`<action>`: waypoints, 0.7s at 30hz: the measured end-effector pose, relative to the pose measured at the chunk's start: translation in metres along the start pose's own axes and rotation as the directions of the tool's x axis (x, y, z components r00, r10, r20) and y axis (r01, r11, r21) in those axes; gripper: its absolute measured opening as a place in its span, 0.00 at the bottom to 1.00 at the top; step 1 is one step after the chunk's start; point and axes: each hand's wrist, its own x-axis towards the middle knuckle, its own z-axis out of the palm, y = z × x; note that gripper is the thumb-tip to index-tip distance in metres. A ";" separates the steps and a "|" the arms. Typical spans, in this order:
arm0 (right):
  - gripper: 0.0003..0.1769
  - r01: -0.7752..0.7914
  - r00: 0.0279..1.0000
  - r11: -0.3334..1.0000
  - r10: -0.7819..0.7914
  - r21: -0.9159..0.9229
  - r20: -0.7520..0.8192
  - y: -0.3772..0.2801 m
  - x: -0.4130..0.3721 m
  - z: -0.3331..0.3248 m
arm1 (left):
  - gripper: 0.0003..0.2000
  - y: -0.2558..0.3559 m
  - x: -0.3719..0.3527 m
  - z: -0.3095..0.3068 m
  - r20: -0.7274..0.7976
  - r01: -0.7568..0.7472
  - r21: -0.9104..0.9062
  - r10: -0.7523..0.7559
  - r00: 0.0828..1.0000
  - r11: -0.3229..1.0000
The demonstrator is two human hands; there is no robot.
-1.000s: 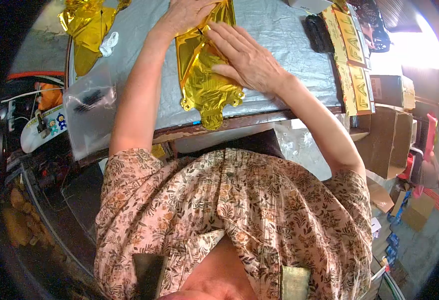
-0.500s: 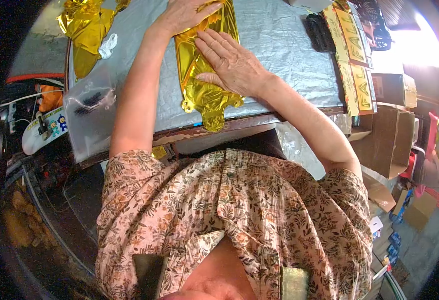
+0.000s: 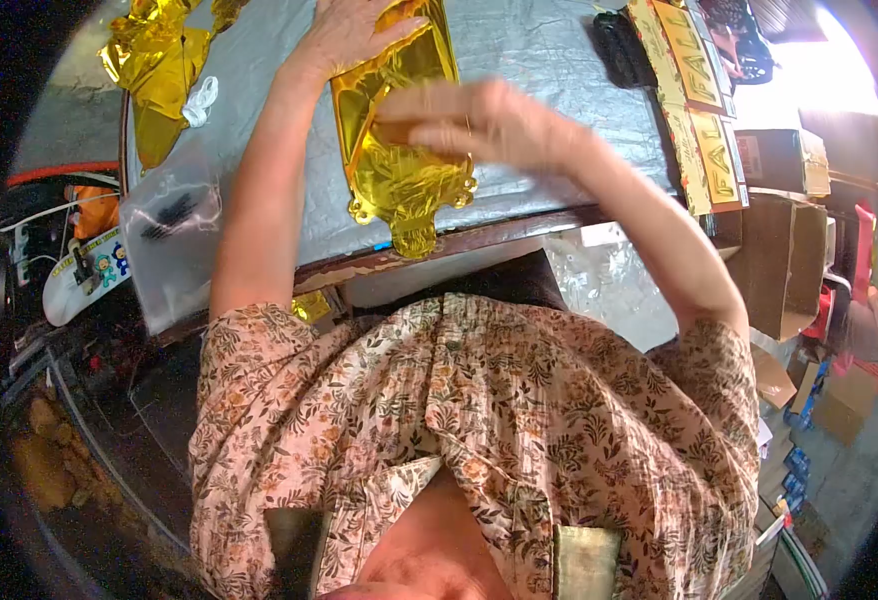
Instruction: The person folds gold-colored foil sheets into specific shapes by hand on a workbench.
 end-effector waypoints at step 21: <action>0.50 0.597 0.790 0.727 -0.458 -0.340 0.408 0.005 0.027 0.076 | 0.24 0.011 0.004 -0.006 0.092 0.046 0.059 -0.051 0.994 0.997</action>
